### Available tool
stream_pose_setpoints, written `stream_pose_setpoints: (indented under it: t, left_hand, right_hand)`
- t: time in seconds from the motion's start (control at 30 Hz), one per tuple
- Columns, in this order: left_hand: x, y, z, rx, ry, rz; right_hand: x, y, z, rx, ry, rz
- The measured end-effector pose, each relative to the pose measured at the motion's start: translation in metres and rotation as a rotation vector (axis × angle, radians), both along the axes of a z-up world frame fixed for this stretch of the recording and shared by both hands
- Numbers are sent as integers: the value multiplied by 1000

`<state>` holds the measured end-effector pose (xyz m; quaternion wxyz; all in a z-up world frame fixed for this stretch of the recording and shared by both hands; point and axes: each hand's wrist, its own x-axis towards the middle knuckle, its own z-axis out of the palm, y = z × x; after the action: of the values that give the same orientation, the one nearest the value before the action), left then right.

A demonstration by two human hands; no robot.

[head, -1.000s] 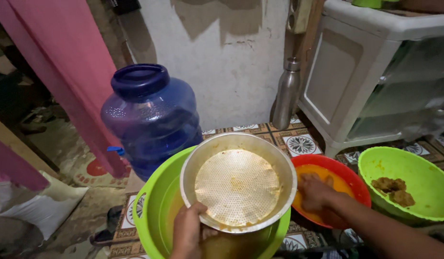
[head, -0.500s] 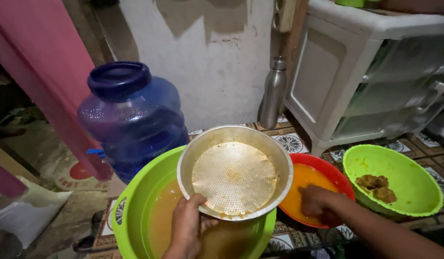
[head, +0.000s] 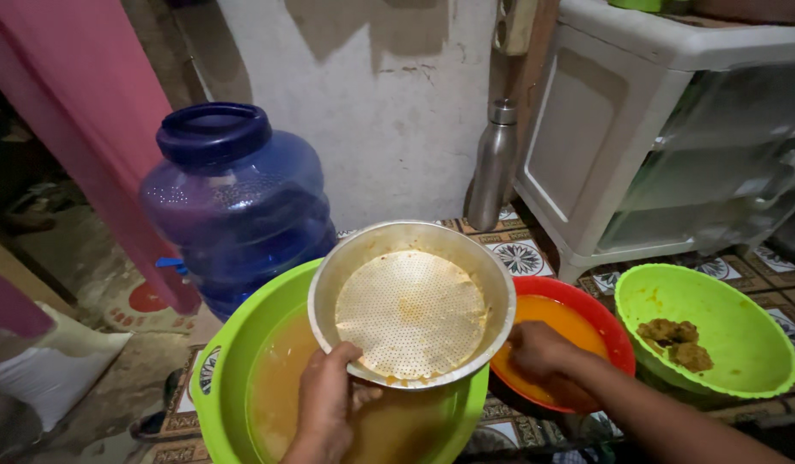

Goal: The person pours a brownish liquid from a green bowl through a metal strainer into a larger green basin, then uses their hand to press the pulp against the strainer to extract more liquid. They repeat the process with an orange liquid from a red bowl, pressing the pulp to separate solids from the liquid.

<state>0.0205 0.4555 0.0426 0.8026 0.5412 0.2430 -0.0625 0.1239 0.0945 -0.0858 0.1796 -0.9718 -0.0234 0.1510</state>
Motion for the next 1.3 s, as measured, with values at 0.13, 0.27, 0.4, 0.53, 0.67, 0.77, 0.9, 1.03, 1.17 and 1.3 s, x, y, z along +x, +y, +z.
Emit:
stream_pose_setpoints:
  t: [0.13,0.27,0.4,0.53,0.67,0.77,0.9,1.03,1.17,1.3]
  left_hand:
    - [2,-1,0,5,-3,6]
    - [1,-1,0,14,9,16]
    - [2,-1,-1,3,17,24]
    - [2,1,-1,-7,3,12]
    - [2,3,-1,-12,-2,16]
    - [3,4,0,20,19,8]
    - [3,5,0,20,10,17]
    - [2,6,0,25,16,18]
    - [0,6,1,12,10,15]
    - [-2,7,1,14,16,24]
  right_hand:
    - [-12,25,49,-105,-85,178]
    - [-31,45,89,-316,38,103]
    - [-37,41,104,-416,143,82]
    - [-26,24,86,-549,249,-7]
    - [-15,-8,49,-559,290,37]
    - [-10,-29,20,-557,419,149]
    - [-7,-35,-2,-523,535,298]
    - [-12,-27,4,-375,516,285]
    - [-12,-12,19,-203,338,86]
    - [10,-3,33,-275,114,19]
